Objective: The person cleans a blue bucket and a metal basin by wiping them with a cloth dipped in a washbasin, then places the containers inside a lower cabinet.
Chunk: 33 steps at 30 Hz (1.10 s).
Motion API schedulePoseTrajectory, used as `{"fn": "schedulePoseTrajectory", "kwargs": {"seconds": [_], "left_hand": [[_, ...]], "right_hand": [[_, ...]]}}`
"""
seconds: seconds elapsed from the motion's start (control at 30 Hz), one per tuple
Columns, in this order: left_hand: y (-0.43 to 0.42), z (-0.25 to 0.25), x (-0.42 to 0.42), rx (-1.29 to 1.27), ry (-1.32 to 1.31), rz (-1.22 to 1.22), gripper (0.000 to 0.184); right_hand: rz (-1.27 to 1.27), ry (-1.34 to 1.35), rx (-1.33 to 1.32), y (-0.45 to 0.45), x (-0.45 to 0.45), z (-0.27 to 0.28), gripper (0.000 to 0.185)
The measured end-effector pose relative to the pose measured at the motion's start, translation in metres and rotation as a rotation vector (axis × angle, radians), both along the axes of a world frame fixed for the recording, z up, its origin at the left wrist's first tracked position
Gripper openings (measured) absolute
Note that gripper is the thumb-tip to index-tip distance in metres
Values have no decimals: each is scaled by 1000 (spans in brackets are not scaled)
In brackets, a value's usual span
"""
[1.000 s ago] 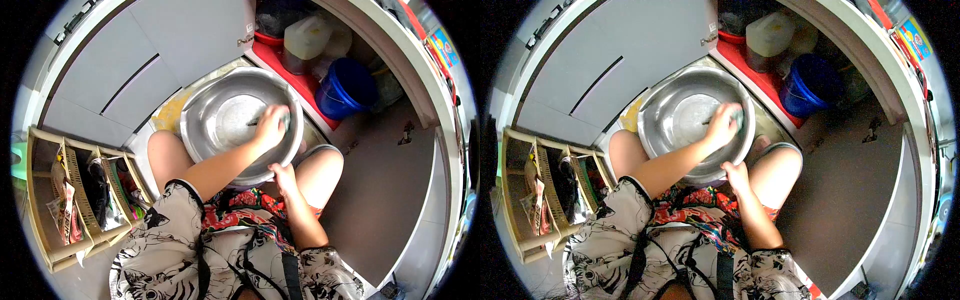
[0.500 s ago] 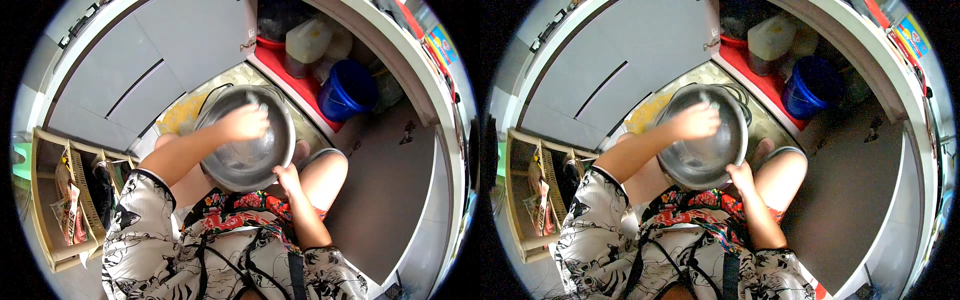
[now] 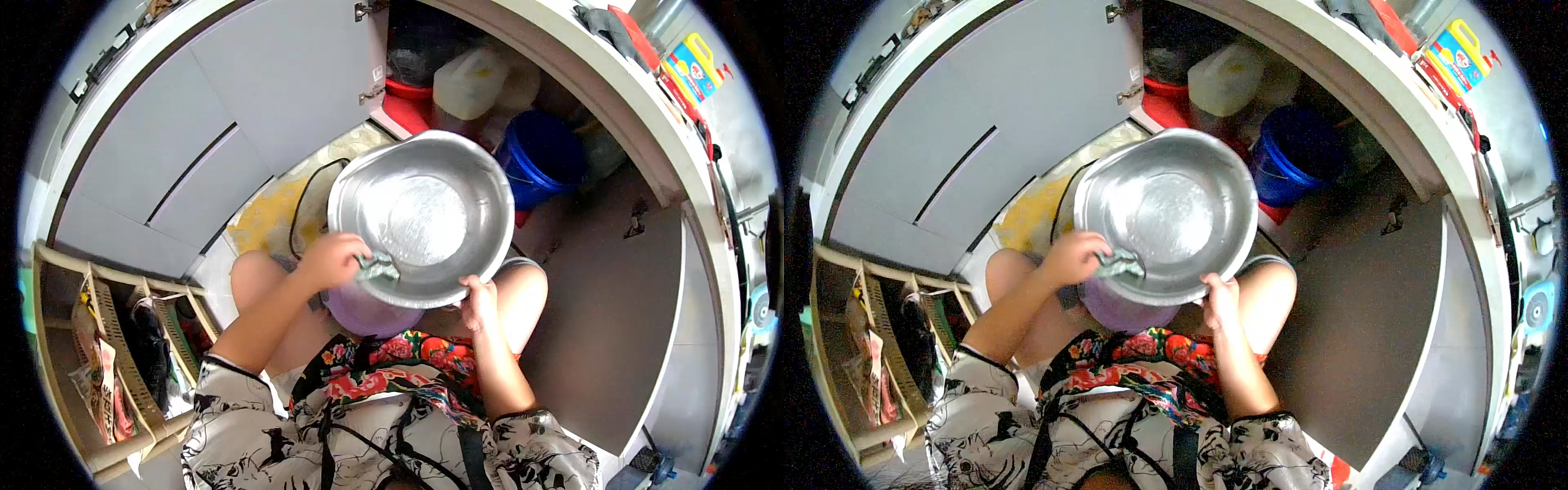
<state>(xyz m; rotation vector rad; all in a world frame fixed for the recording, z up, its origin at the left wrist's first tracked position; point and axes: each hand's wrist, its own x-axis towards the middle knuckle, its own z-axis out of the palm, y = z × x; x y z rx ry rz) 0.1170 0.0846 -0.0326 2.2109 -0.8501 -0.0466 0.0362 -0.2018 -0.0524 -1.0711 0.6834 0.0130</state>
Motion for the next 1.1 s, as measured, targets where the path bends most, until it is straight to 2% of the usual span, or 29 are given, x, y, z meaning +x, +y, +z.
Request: {"fn": "schedulePoseTrajectory", "kwargs": {"seconds": [0.03,0.1,0.13,0.2,0.23,0.3,0.37,0.47,0.5,0.57,0.6,0.67,0.77,0.83,0.93,0.97,1.1], "left_hand": [[5,-3,6,-15,-1,-7,24],[22,-14,20,-453,124,379,24],[29,-22,24,-459,127,376,24],[41,-36,36,-599,274,707,25],[42,-34,40,-608,272,703,25],[38,-34,41,-670,585,844,28],[33,-33,42,-612,543,775,26],[31,-65,44,-640,451,591,23],[30,-68,43,-513,373,614,23],[32,-55,40,-419,392,576,23],[34,-54,40,-419,400,578,23],[38,-51,45,-365,543,655,24],[37,-51,50,-412,441,657,25],[32,-55,52,-458,406,646,25],[23,-52,49,-520,457,535,21],[22,-55,49,-522,457,536,21],[22,-63,47,-572,363,534,21]], "right_hand": [[-41,-16,29,-5,5,5,23],[-55,-42,62,-20,19,24,23],[-91,-60,97,-30,31,31,22],[-185,-107,168,-49,63,44,20],[-244,-134,202,-60,80,50,19],[-278,-167,134,-82,111,66,19],[-322,-177,14,-106,143,68,20],[-444,-217,-159,-127,186,76,21],[-494,-238,-197,-129,200,81,24],[-473,-233,-146,-133,227,90,26],[-383,-277,-110,-137,236,89,28],[-360,-332,37,-112,247,95,29],[-175,-321,162,-72,247,91,25],[-8,-258,146,-48,241,82,26],[-12,-136,135,-3,209,86,28],[80,-123,134,2,196,86,28],[167,-19,205,-8,159,69,24]]}}
